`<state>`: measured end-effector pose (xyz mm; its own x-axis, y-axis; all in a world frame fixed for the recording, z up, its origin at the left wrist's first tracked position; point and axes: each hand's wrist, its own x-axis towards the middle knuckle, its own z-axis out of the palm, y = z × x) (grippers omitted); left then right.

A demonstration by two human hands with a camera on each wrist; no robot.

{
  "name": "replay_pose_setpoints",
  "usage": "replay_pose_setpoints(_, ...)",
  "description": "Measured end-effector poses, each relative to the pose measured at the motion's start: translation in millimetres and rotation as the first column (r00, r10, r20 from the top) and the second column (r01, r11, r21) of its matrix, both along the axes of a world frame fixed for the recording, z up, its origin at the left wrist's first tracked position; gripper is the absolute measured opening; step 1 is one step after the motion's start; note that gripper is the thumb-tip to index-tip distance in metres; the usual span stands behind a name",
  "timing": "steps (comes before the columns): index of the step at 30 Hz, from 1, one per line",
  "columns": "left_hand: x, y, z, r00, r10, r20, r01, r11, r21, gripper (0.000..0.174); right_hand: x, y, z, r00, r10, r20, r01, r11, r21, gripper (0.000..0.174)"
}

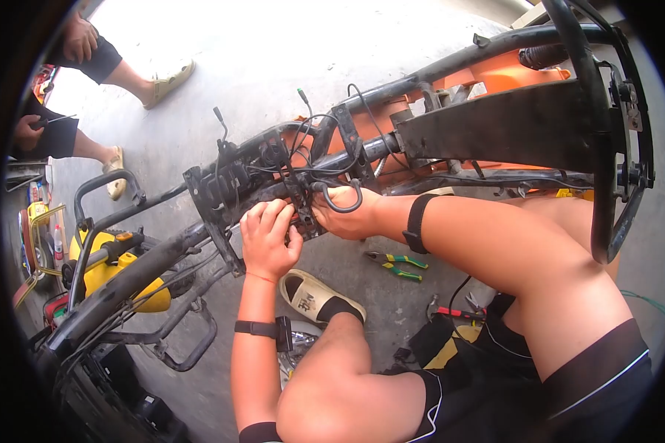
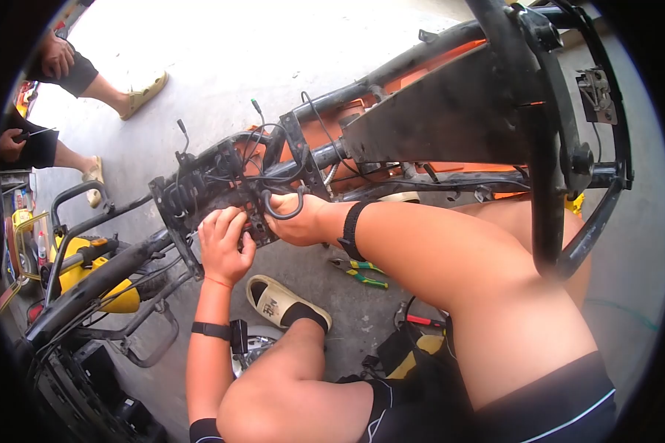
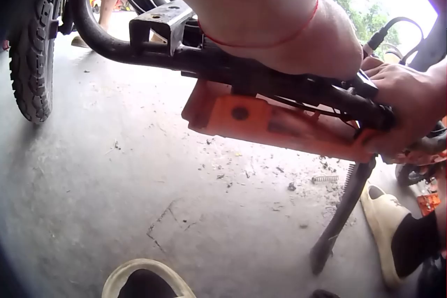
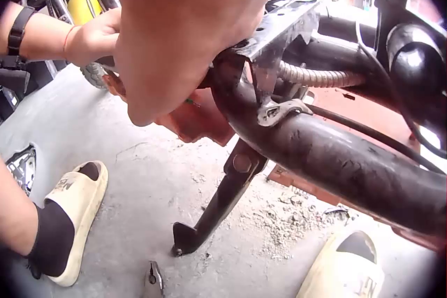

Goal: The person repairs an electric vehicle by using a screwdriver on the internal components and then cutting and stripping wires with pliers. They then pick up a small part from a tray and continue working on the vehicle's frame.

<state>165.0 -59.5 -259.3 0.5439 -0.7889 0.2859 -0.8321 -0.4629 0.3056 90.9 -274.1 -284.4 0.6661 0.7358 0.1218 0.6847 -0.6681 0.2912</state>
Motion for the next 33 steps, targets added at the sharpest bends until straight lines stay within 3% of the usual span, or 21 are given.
replay_pose_setpoints(1,-1,0,0,1.000,-0.001,0.002,0.002,1.000,-0.010,0.039,0,-1,2,1.000,-0.013,0.001,0.013,0.999,0.045,0.041)
replay_pose_setpoints(7,-2,0,2,1.000,-0.002,-0.009,0.002,1.000,-0.031,0.038,-2,9,10,0.972,-0.078,-0.222,0.060,0.994,-0.088,0.045)
replay_pose_setpoints(9,-1,0,2,1.000,-0.002,-0.005,0.001,0.999,-0.038,0.038,-5,16,8,0.951,-0.225,-0.214,0.201,0.971,-0.130,0.046)
replay_pose_setpoints(10,-1,0,2,1.000,-0.002,-0.004,0.002,0.999,-0.043,0.038,-5,16,7,0.952,-0.220,-0.214,0.195,0.972,-0.131,0.046)
replay_pose_setpoints(12,-2,1,0,1.000,0.002,-0.003,-0.003,0.999,-0.040,0.038,-6,14,7,0.978,-0.207,0.022,0.204,0.974,0.097,0.038)
replay_pose_setpoints(16,-2,1,0,1.000,0.003,0.014,-0.003,0.999,-0.034,0.038,-1,12,3,0.983,-0.155,-0.094,0.161,0.985,0.061,0.039)
replay_pose_setpoints(18,-2,0,1,1.000,-0.004,0.001,0.004,0.999,-0.036,0.038,0,13,-6,0.989,-0.148,-0.008,0.147,0.966,0.213,0.042)
replay_pose_setpoints(21,-1,1,3,1.000,-0.009,-0.012,0.009,0.999,-0.044,0.037,-9,13,-4,0.975,-0.220,-0.036,0.222,0.969,0.111,0.047)
replay_pose_setpoints(26,-1,1,3,1.000,-0.019,-0.011,0.018,0.998,-0.059,0.037,-13,4,9,0.990,-0.144,0.010,0.141,0.979,0.149,0.044)
replay_pose_setpoints(29,0,1,3,1.000,-0.013,-0.018,0.011,0.998,-0.060,0.037,-7,0,-1,0.990,-0.113,-0.085,0.129,0.970,0.207,0.045)
replay_pose_setpoints(31,-1,0,4,1.000,-0.014,-0.013,0.014,0.998,-0.058,0.036,0,-3,-5,0.989,-0.024,-0.148,0.038,0.995,0.093,0.047)
replay_pose_setpoints(33,-1,0,4,1.000,-0.016,-0.016,0.015,0.998,-0.057,0.036,-1,5,-3,0.993,-0.088,-0.080,0.090,0.995,0.029,0.049)
